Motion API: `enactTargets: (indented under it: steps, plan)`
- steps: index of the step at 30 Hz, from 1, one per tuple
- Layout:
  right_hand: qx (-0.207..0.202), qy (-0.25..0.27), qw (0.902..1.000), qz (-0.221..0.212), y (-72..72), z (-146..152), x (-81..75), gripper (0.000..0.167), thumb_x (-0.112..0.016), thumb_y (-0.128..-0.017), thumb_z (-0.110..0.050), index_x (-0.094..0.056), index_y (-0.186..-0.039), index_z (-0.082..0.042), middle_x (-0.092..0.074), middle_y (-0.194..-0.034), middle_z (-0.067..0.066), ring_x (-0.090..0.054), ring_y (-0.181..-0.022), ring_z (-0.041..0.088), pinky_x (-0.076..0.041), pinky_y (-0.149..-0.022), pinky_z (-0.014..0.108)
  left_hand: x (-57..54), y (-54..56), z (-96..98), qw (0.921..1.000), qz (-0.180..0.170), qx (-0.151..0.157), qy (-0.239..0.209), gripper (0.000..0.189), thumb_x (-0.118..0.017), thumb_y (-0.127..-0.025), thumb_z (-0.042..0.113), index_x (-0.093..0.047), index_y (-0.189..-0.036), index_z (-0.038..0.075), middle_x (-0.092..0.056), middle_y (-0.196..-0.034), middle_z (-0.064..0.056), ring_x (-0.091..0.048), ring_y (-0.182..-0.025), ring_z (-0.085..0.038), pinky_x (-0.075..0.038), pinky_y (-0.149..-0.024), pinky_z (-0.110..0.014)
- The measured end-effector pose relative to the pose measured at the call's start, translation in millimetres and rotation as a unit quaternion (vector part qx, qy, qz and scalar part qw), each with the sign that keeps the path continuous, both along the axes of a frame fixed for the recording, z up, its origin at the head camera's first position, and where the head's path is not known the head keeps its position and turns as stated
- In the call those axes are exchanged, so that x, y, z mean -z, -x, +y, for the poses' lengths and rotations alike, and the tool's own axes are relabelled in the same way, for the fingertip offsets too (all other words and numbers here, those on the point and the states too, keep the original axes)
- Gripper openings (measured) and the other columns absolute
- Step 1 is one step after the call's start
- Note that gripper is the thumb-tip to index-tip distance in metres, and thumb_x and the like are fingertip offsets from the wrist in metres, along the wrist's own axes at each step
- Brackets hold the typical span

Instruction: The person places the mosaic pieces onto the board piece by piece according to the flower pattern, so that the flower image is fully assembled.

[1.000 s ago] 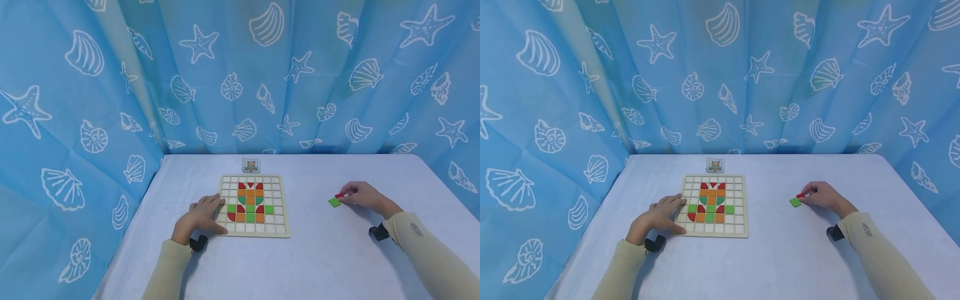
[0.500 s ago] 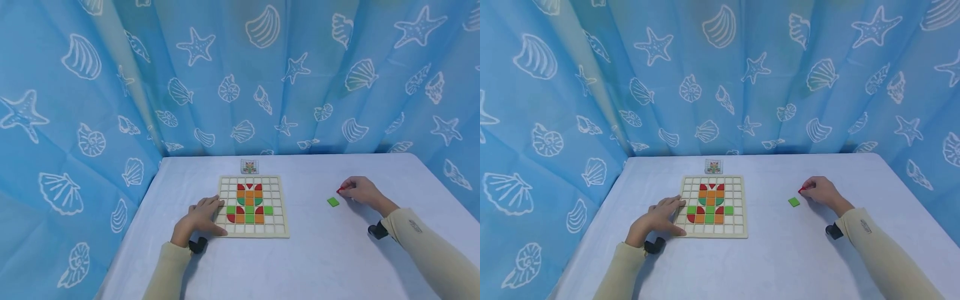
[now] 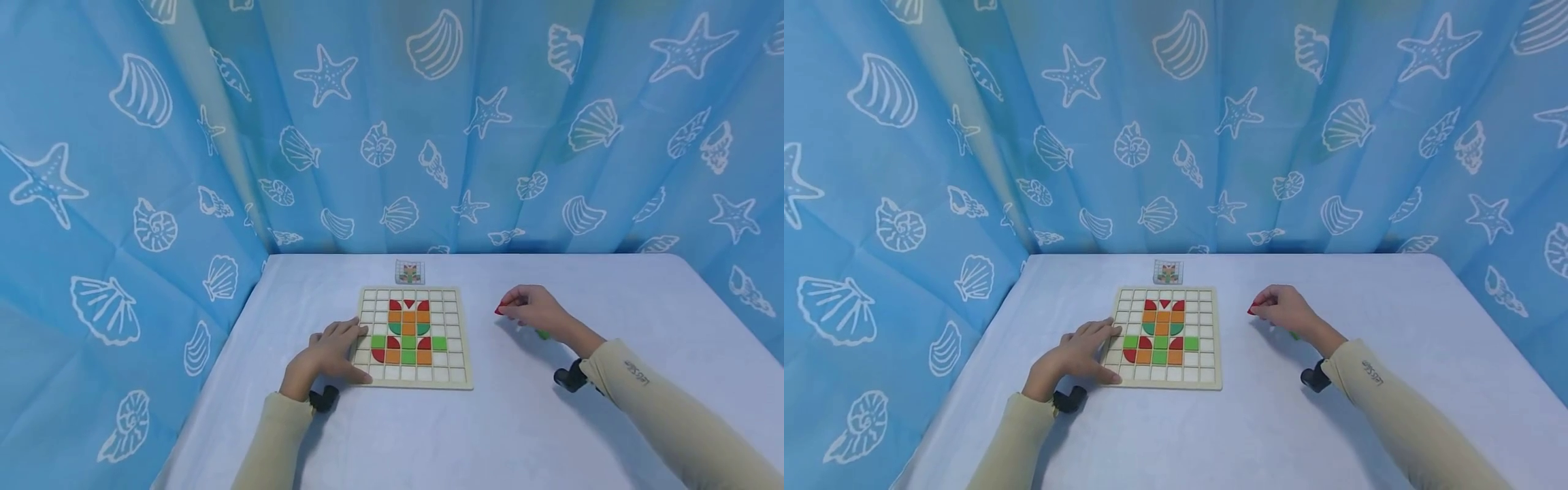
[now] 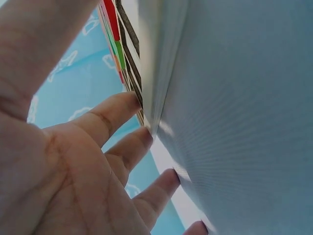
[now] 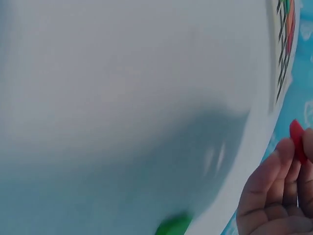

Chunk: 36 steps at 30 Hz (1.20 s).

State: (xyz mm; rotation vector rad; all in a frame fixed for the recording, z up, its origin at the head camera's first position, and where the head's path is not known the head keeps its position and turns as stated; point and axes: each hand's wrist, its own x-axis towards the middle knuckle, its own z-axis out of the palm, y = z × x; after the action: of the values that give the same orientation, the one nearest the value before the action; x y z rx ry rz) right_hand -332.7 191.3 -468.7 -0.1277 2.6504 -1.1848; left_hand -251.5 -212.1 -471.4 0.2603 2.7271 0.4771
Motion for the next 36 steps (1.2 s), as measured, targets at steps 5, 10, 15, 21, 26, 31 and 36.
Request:
enactTargets:
  steps: [5, 10, 15, 21, 26, 31, 36]
  plan:
    - [-0.012, 0.011, 0.9998, 0.01, -4.8, -29, -1.1, 0.021, -0.067, -0.093, -0.016, -0.066, -0.109, -0.001, -0.068, -0.099, 0.012, -0.061, -0.087, 0.023, -0.055, -0.077, 0.031, 0.0, 0.5, 1.3, 1.0, -0.006, -0.004, 0.007, 0.096, -0.084, -0.072, 0.05, -0.038, -0.152, 0.021, -0.024, -0.165, -0.003, -0.02, -0.15, -0.033, -0.023, -0.115, -0.062]
    - [-0.023, 0.024, 0.9994, -0.004, -11.5, -47, 2.6, 0.022, -0.068, -0.092, -0.011, -0.069, -0.112, -0.001, -0.067, -0.1, 0.012, -0.065, -0.086, 0.02, -0.059, -0.076, 0.03, 0.8, 0.0, 1.9, 1.0, -0.007, -0.001, -0.002, 0.097, -0.085, -0.07, 0.051, -0.04, -0.151, 0.02, -0.026, -0.164, -0.005, -0.022, -0.149, -0.034, -0.024, -0.113, -0.064]
    - [-0.016, 0.031, 0.9992, -0.02, -13.6, -64, 5.3, 0.021, -0.07, -0.09, -0.008, -0.069, -0.11, -0.002, -0.067, -0.098, 0.011, -0.065, -0.082, 0.017, -0.059, -0.074, 0.028, 2.4, 0.4, 0.4, 1.0, -0.002, -0.001, 0.007, 0.098, -0.084, -0.07, 0.054, -0.04, -0.151, 0.021, -0.026, -0.164, -0.004, -0.022, -0.149, -0.033, -0.025, -0.113, -0.063]
    - [0.001, 0.057, 0.9975, -0.041, -18.8, -77, 6.0, 0.016, -0.074, -0.088, -0.011, -0.068, -0.101, -0.002, -0.069, -0.087, 0.01, -0.067, -0.072, 0.016, -0.059, -0.068, 0.028, 1.0, 0.5, -0.2, 1.0, -0.003, -0.004, 0.002, 0.099, -0.085, -0.07, 0.052, -0.039, -0.152, 0.021, -0.026, -0.164, -0.003, -0.021, -0.149, -0.033, -0.025, -0.114, -0.062]
    - [-0.017, 0.049, 0.9975, -0.047, -25.9, -85, 9.5, 0.008, -0.072, -0.089, -0.009, -0.07, -0.096, -0.005, -0.07, -0.087, 0.007, -0.065, -0.072, 0.016, -0.058, -0.068, 0.026, 1.3, -1.4, 0.3, 1.0, -0.001, -0.005, -0.001, 0.098, -0.086, -0.069, 0.051, -0.04, -0.151, 0.021, -0.027, -0.164, -0.004, -0.022, -0.149, -0.034, -0.025, -0.113, -0.063]
    - [-0.047, 0.037, 0.9971, -0.046, -32.5, -92, 13.4, 0.006, -0.073, -0.088, -0.012, -0.072, -0.093, -0.009, -0.07, -0.085, 0.004, -0.061, -0.071, 0.017, -0.054, -0.065, 0.026, 4.6, -1.6, 0.4, 1.0, 0.004, 0.0, 0.001, 0.097, -0.085, -0.07, 0.051, -0.04, -0.151, 0.022, -0.027, -0.163, -0.003, -0.023, -0.149, -0.033, -0.025, -0.113, -0.063]
    - [-0.104, 0.031, 0.9934, -0.038, -38.3, -96, 14.0, 0.005, -0.074, -0.088, -0.013, -0.072, -0.091, -0.01, -0.069, -0.085, 0.002, -0.057, -0.071, 0.017, -0.05, -0.062, 0.027, 1.9, -0.6, 0.6, 1.0, 0.003, -0.004, -0.003, 0.097, -0.085, -0.07, 0.052, -0.04, -0.151, 0.022, -0.027, -0.164, -0.004, -0.022, -0.149, -0.033, -0.024, -0.114, -0.064]
